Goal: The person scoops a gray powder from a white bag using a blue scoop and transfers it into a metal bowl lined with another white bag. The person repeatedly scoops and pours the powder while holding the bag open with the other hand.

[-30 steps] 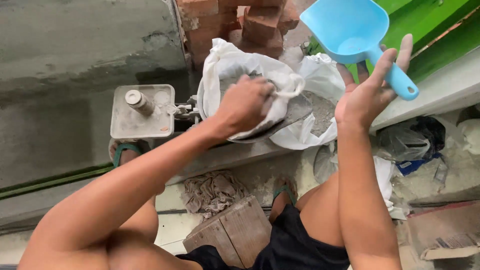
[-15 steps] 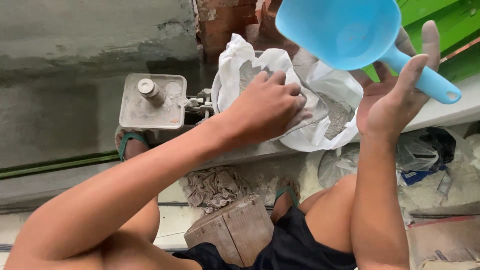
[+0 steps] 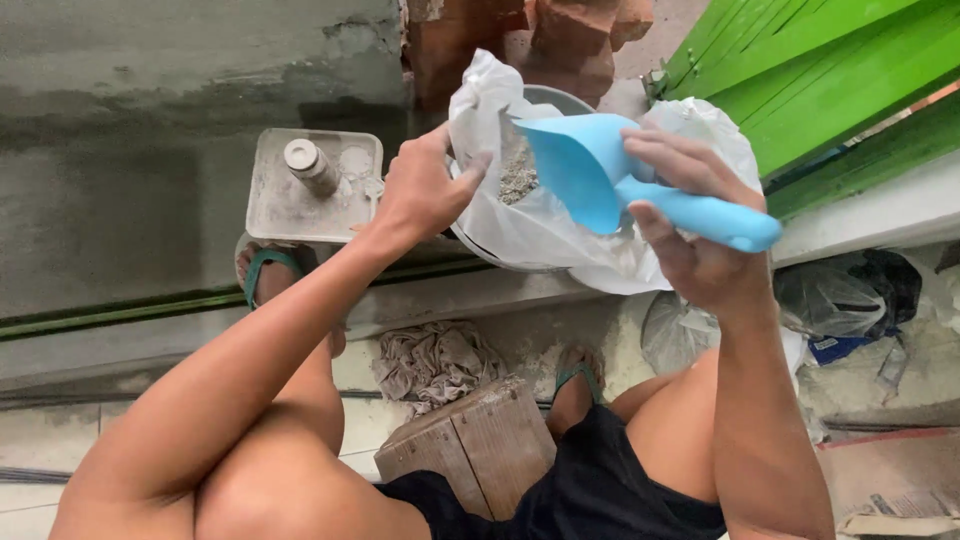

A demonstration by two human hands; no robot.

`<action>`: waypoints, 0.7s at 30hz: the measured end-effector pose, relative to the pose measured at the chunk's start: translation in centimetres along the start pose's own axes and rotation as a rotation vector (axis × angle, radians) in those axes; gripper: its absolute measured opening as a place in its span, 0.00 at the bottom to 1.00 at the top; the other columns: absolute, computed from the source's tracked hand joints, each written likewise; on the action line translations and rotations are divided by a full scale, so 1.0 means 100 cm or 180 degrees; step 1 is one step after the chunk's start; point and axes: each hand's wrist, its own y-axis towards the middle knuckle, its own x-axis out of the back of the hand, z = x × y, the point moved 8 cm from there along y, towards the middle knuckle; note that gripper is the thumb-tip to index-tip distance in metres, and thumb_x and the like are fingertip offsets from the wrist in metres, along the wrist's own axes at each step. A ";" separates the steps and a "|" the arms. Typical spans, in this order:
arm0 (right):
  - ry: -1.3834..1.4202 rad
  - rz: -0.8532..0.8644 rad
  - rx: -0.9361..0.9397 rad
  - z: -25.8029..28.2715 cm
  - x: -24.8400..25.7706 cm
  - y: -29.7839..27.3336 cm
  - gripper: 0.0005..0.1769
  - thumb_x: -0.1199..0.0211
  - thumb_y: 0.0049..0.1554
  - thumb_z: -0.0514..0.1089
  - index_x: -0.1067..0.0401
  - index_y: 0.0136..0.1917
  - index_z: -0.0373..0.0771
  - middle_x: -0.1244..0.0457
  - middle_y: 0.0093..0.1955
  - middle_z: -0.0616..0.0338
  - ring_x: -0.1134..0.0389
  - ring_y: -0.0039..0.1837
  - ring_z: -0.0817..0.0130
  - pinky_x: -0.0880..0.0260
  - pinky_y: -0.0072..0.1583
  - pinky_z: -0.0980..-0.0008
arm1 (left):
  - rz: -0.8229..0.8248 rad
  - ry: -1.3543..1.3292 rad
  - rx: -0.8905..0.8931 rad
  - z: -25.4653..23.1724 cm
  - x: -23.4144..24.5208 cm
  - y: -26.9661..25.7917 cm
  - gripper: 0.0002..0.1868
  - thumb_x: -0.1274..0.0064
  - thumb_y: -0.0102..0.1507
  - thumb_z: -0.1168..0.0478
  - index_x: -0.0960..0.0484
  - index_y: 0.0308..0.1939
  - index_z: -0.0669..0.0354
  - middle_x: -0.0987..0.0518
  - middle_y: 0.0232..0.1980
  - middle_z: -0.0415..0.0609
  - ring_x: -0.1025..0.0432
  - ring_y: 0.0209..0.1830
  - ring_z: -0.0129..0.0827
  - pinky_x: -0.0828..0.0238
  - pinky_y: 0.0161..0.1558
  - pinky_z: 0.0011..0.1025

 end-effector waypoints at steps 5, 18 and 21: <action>-0.0378 0.0274 -0.0007 -0.015 -0.027 0.004 0.15 0.40 0.67 0.38 0.29 0.66 0.33 0.38 0.71 0.38 0.35 0.73 0.41 0.35 0.75 0.44 | -0.0130 -0.0556 -0.0384 -0.013 -0.002 -0.002 0.19 0.53 0.71 0.52 0.30 0.27 0.54 0.36 0.20 0.38 0.48 0.20 0.26 0.51 0.26 0.33; -0.0014 -0.0740 -0.0991 -0.093 -0.044 -0.016 0.13 0.43 0.73 0.45 0.31 0.50 0.33 0.33 0.63 0.36 0.31 0.66 0.40 0.28 0.63 0.45 | -0.0190 -0.1001 -0.0834 -0.028 0.005 -0.016 0.18 0.51 0.70 0.54 0.25 0.29 0.58 0.32 0.20 0.44 0.34 0.22 0.31 0.28 0.32 0.34; 0.0294 -0.0828 -0.1122 -0.094 -0.056 -0.017 0.15 0.42 0.71 0.47 0.33 0.51 0.32 0.34 0.64 0.35 0.31 0.67 0.43 0.29 0.64 0.46 | -0.0157 -0.0940 -0.0885 -0.037 0.006 -0.017 0.17 0.51 0.70 0.53 0.25 0.30 0.60 0.31 0.20 0.45 0.33 0.23 0.33 0.28 0.33 0.37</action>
